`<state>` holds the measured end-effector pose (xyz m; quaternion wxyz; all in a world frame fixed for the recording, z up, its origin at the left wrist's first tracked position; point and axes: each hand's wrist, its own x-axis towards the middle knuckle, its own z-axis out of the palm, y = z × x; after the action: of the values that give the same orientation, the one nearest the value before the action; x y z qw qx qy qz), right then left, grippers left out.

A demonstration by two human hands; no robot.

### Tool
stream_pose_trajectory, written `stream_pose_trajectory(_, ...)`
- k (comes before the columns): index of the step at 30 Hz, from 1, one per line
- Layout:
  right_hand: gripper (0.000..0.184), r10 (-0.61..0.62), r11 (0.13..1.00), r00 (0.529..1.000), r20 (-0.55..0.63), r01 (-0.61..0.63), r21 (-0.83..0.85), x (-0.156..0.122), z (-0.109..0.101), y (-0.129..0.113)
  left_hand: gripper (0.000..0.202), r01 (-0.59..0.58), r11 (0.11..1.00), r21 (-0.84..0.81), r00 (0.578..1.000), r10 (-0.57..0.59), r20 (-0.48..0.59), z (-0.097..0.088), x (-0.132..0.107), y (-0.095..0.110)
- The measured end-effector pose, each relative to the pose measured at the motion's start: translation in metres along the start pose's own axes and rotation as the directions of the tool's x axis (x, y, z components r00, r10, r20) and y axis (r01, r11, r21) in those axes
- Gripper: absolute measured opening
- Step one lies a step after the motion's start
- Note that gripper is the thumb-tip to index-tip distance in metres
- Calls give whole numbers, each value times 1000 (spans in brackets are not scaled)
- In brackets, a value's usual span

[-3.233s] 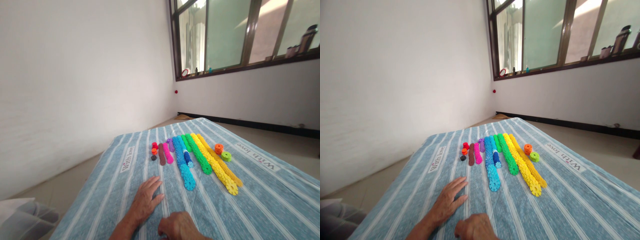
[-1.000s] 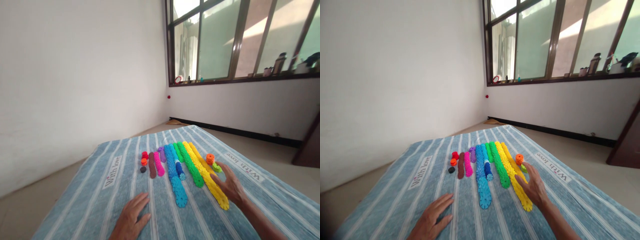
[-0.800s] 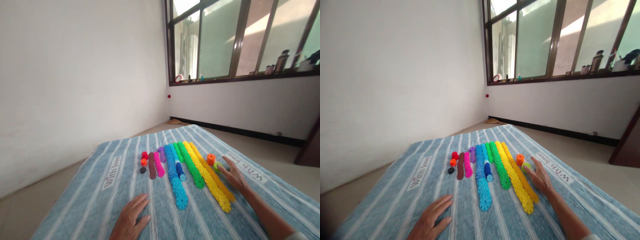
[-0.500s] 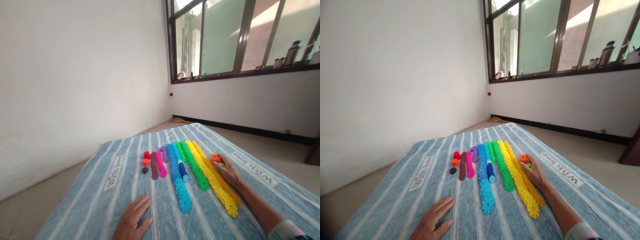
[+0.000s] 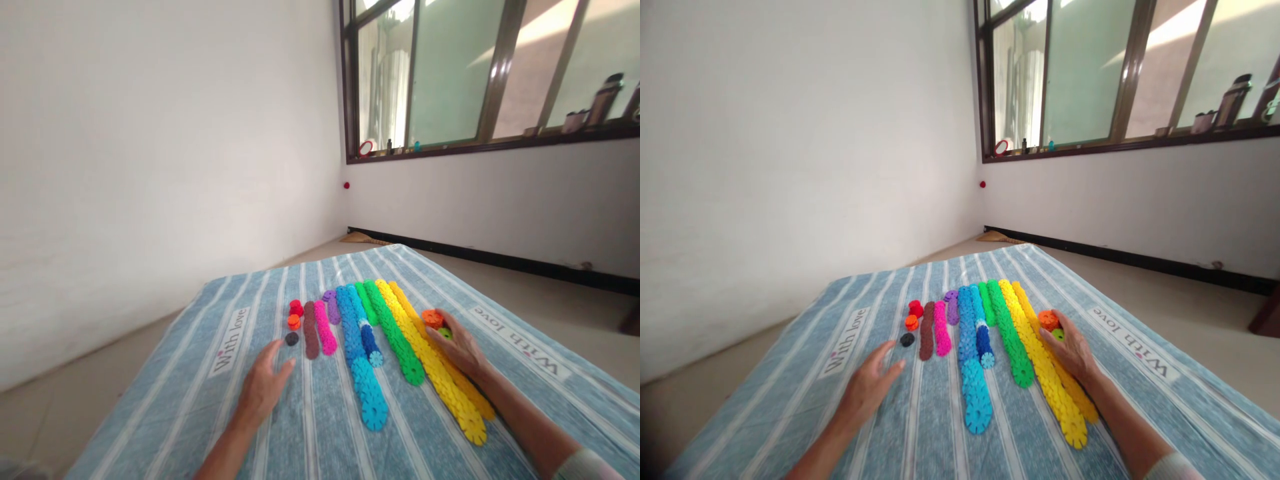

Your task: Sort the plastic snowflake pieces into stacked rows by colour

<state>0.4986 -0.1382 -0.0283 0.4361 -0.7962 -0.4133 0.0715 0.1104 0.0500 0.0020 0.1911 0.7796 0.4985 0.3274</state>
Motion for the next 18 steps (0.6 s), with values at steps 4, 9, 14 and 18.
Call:
stream_pose_trajectory(4, 76, 21, 1000, 1000, -17, -21, 6, 2, 6, -13, 56, 42, 998, -47, 999, -43, -7, 24, 36, 21)
stream_pose_trajectory(9, 75, 38, 996, 999, -10, -38, 82, 8, 24, -42, 60, 46, 992, -114, 997, -39, 66, 55, 44, 57)
stream_pose_trajectory(14, 80, 106, 971, 994, 18, -107, 215, 14, 57, -75, 58, 137, 976, -170, 990, -129, 60, 77, 23, 98)
stream_pose_trajectory(18, 71, 193, 872, 977, 92, -213, 442, 8, 83, -109, 55, 286, 841, -460, 958, -249, 141, 87, 13, 123)
